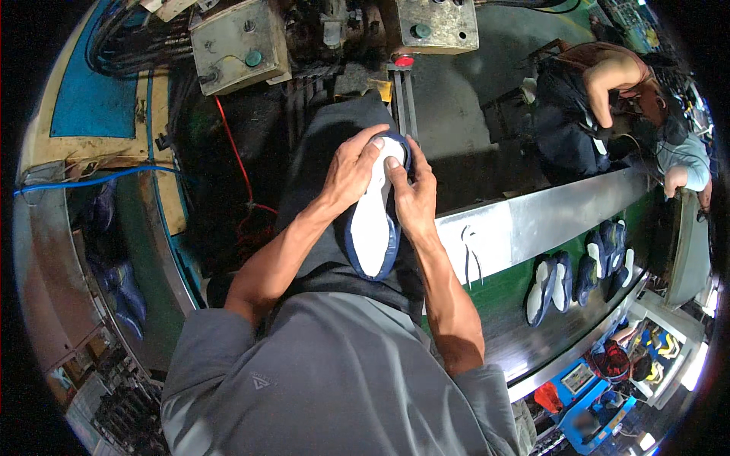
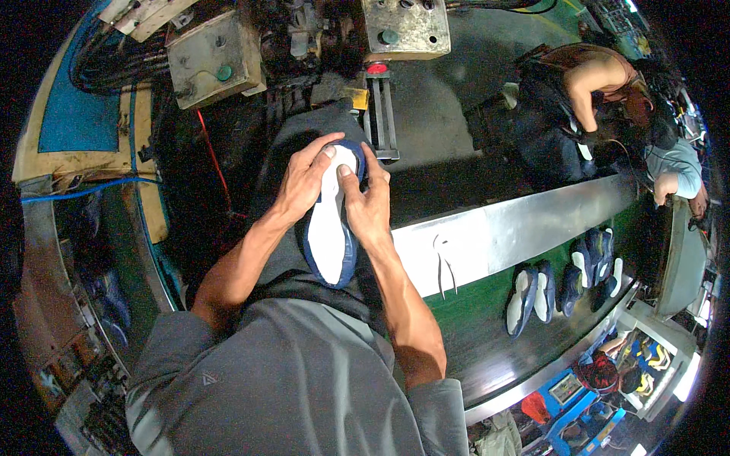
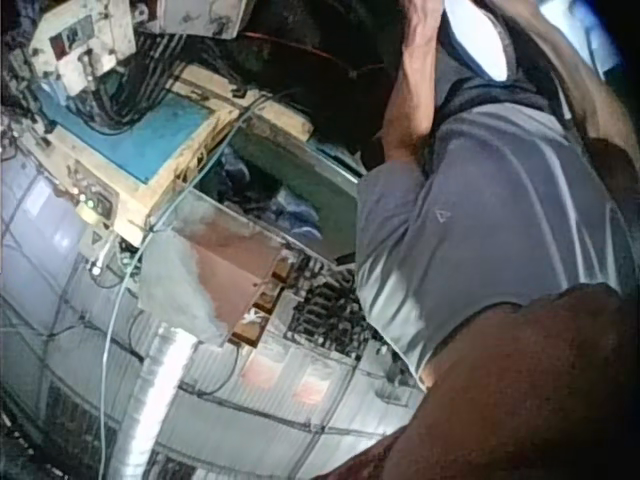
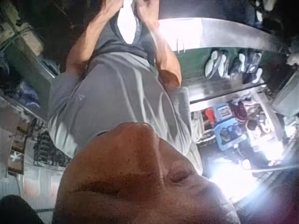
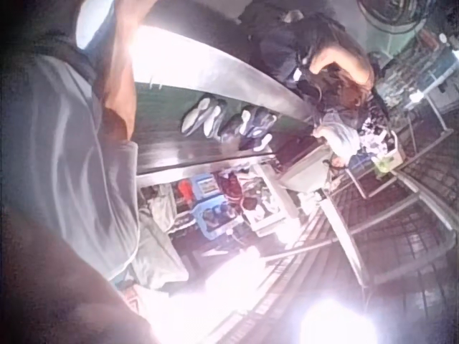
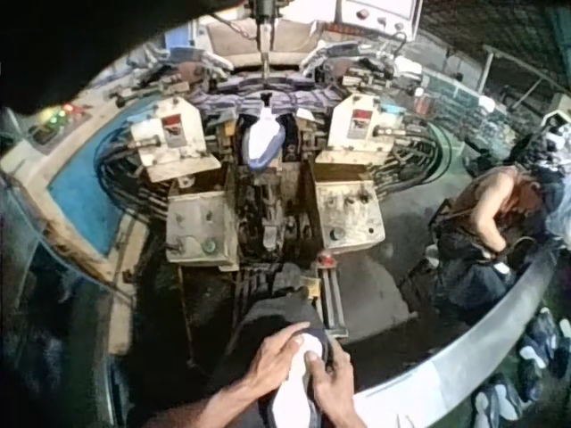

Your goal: Using a specialized machine to press and shape shoe soles and uppers during the assembly process.

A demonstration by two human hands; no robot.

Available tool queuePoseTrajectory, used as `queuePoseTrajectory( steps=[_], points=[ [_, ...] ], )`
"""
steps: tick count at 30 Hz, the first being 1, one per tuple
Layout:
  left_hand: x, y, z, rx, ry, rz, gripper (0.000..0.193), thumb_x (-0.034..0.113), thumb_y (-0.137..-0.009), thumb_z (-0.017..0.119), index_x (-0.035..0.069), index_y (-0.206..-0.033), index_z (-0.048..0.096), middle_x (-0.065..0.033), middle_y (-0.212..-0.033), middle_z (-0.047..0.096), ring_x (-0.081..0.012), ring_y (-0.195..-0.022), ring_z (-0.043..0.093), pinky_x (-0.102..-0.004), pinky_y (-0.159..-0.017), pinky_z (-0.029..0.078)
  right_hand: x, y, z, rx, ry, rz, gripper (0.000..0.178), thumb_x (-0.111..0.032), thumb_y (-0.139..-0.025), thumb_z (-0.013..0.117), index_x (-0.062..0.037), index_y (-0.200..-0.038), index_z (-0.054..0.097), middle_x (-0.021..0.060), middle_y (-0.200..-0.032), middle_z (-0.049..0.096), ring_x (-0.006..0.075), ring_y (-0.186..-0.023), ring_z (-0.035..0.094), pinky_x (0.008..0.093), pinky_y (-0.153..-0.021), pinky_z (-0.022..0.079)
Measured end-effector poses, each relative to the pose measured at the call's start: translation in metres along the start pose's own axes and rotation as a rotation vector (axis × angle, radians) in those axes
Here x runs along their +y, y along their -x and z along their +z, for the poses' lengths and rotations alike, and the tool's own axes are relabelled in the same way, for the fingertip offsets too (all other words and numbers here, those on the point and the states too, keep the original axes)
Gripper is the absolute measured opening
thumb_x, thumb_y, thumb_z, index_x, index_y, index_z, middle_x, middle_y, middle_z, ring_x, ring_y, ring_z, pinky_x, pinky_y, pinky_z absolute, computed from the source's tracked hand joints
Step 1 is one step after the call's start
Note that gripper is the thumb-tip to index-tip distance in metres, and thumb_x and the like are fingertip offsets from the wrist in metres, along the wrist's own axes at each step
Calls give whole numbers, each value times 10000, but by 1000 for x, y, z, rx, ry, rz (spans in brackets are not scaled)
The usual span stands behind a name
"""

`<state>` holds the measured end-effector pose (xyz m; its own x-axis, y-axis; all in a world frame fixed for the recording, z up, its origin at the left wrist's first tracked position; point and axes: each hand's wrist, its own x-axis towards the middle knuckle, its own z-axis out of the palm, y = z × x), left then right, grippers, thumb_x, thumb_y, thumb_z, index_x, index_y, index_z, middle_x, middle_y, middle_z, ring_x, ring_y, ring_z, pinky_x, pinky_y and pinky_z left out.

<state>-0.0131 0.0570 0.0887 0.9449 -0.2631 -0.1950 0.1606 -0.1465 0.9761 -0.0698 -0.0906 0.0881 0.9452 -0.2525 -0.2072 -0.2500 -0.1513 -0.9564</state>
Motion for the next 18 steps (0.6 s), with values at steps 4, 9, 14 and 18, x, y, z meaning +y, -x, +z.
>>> queuePoseTrajectory(
  steps=[4, 9, 14, 18],
  points=[
    [-11, -5, 6, 90, -73, 115, 400, 199, -1081, 534, -18, -1398, 648, -252, -1280, 706, -331, -1192, 682, -404, -1039, 515, -4, -2, 1, 11, 110, -30, 651, -304, -1027, 700, 59, -1535, 519, 296, -1348, 609, 351, -1233, 615, 424, -1066, 500],
    [-18, -2, 2, -181, 795, -133, 510, 381, -1175, 429, 45, -1540, 547, -103, -1377, 689, -208, -1220, 657, -376, -1104, 510, 1, 0, -10, -140, -324, 112, 734, -313, -1043, 703, 27, -1623, 407, 228, -1549, 526, 266, -1383, 554, 402, -1160, 443],
    [-54, 12, 1, -250, 907, -279, 597, 456, -1173, 397, 63, -1620, 441, -81, -1549, 559, -194, -1384, 551, -367, -1181, 452, 18, 1, -16, -214, -757, 229, 709, -469, -1136, 504, 9, -1642, 375, 170, -1625, 480, 276, -1476, 474, 405, -1252, 354],
    [-40, 22, 10, -88, 385, -83, 625, 445, -1180, 370, 3, -1621, 406, -153, -1559, 537, -233, -1417, 515, -372, -1214, 394, 28, 3, -8, -133, -366, 78, 658, -453, -1157, 456, 26, -1607, 434, 198, -1545, 560, 268, -1423, 528, 390, -1211, 393]
  ],
)
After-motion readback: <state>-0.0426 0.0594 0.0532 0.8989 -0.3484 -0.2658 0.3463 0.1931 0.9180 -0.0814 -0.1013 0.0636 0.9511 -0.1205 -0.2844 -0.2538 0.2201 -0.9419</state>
